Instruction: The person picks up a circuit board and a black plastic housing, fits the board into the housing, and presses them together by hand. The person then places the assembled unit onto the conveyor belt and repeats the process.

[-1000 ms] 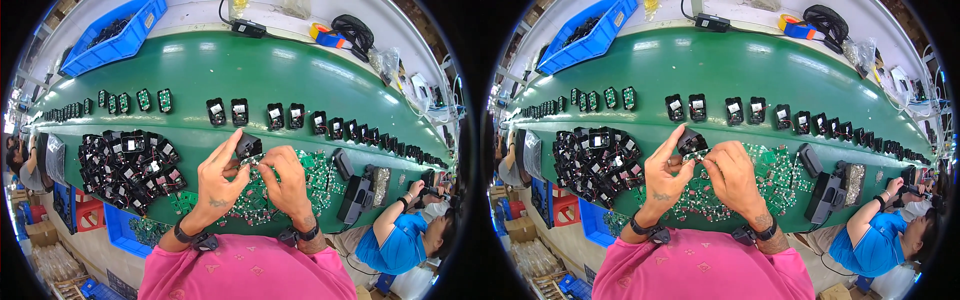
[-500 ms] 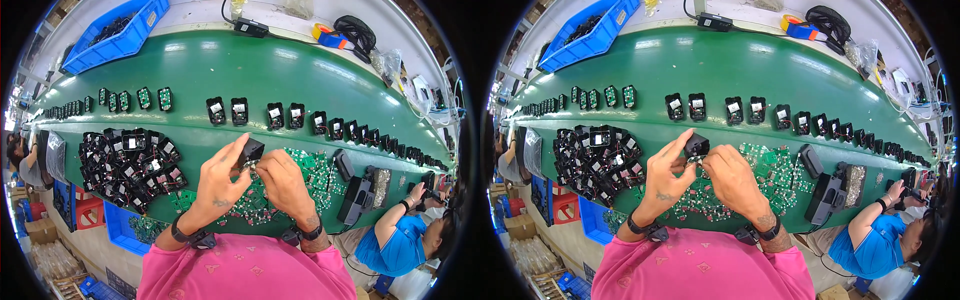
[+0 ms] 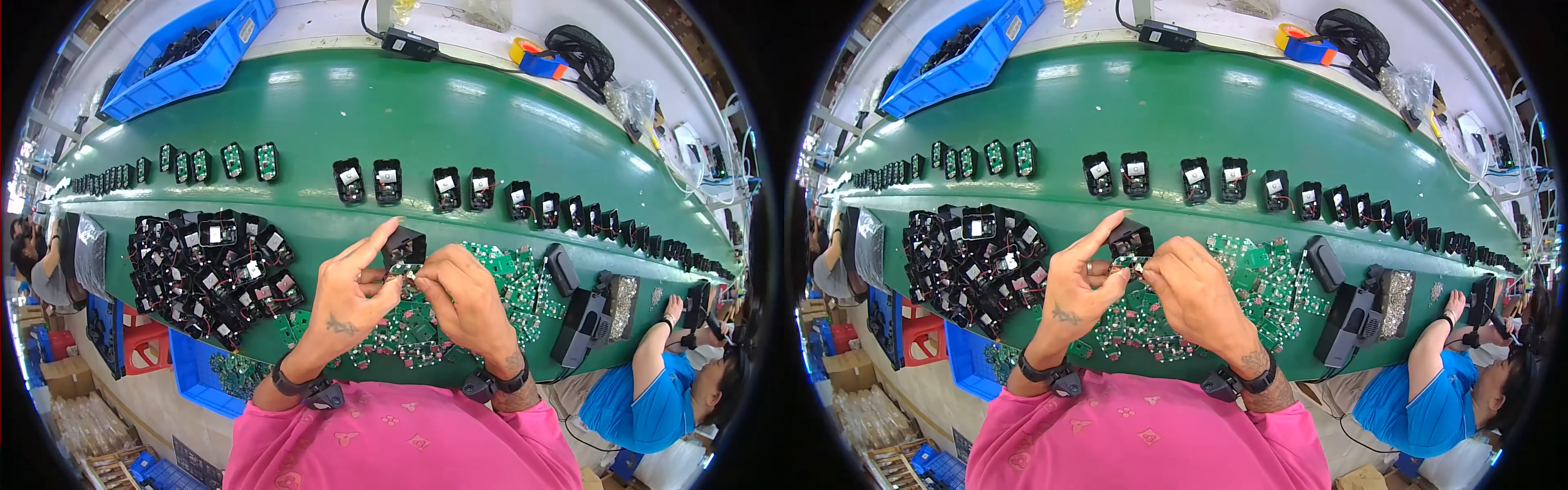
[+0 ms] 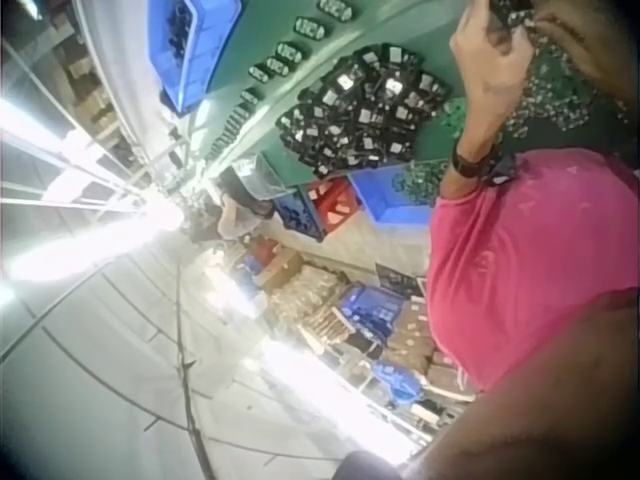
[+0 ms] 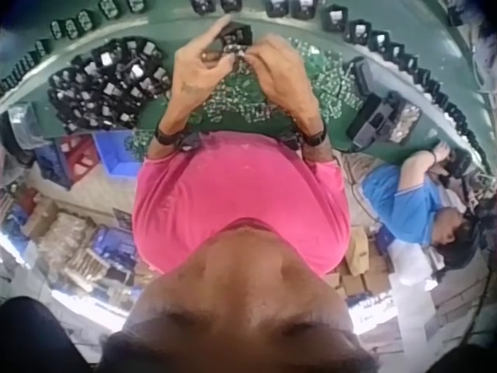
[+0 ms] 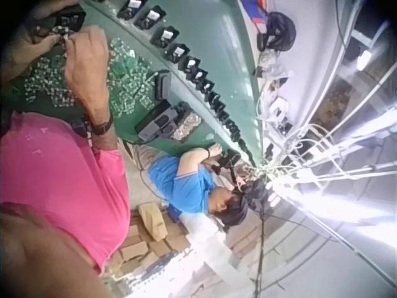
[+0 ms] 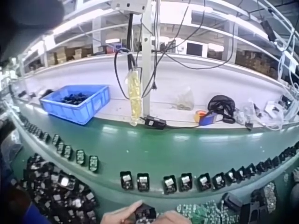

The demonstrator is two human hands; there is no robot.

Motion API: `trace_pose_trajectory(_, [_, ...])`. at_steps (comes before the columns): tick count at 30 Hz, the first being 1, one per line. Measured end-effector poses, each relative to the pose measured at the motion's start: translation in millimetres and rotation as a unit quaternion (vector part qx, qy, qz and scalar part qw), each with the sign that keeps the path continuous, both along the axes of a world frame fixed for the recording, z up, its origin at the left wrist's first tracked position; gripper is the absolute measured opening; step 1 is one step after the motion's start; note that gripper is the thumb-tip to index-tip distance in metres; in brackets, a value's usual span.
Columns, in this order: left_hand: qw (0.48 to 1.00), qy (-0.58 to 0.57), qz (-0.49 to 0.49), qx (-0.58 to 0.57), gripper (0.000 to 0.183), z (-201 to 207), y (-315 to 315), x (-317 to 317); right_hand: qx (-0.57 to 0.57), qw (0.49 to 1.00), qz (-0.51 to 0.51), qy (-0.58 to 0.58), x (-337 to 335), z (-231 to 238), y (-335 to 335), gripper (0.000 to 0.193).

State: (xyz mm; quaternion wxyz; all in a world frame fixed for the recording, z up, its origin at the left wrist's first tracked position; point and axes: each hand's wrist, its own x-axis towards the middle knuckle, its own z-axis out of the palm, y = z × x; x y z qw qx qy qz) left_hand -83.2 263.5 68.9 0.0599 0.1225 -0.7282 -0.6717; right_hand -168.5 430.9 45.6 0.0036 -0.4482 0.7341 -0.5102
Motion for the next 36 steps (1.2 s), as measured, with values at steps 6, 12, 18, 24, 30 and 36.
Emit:
trace_pose_trajectory(6, [1.0, 0.009, -0.001, -0.027, 0.067, 0, 2, 0, 0.014, 1.0, 0.007, 0.006, -3, -1, 1, 0.007])
trace_pose_trajectory(12, [0.996, 0.027, 0.004, -0.084, 0.067, -1, 7, -3, 0.015, 1.0, -0.004, 0.012, -3, -4, 2, 0.007])
trace_pose_trajectory(18, [0.991, 0.055, 0.02, -0.12, 0.066, -1, 10, -1, 0.005, 1.0, -0.021, 0.002, 0, -3, -1, 0.008])
trace_pose_trajectory(24, [0.99, 0.061, 0.027, -0.121, 0.067, -2, 12, -1, -0.007, 1.0, -0.03, 0.0, 0, -3, -1, 0.009])
trace_pose_trajectory(30, [0.984, 0.08, 0.038, -0.157, 0.067, -5, 16, -1, 0.001, 0.999, -0.034, 0.023, 2, -2, -2, 0.009])
trace_pose_trajectory(36, [0.97, 0.096, 0.06, -0.213, 0.064, -15, 21, -4, 0.01, 0.998, -0.06, 0.028, 5, -11, -5, 0.007])
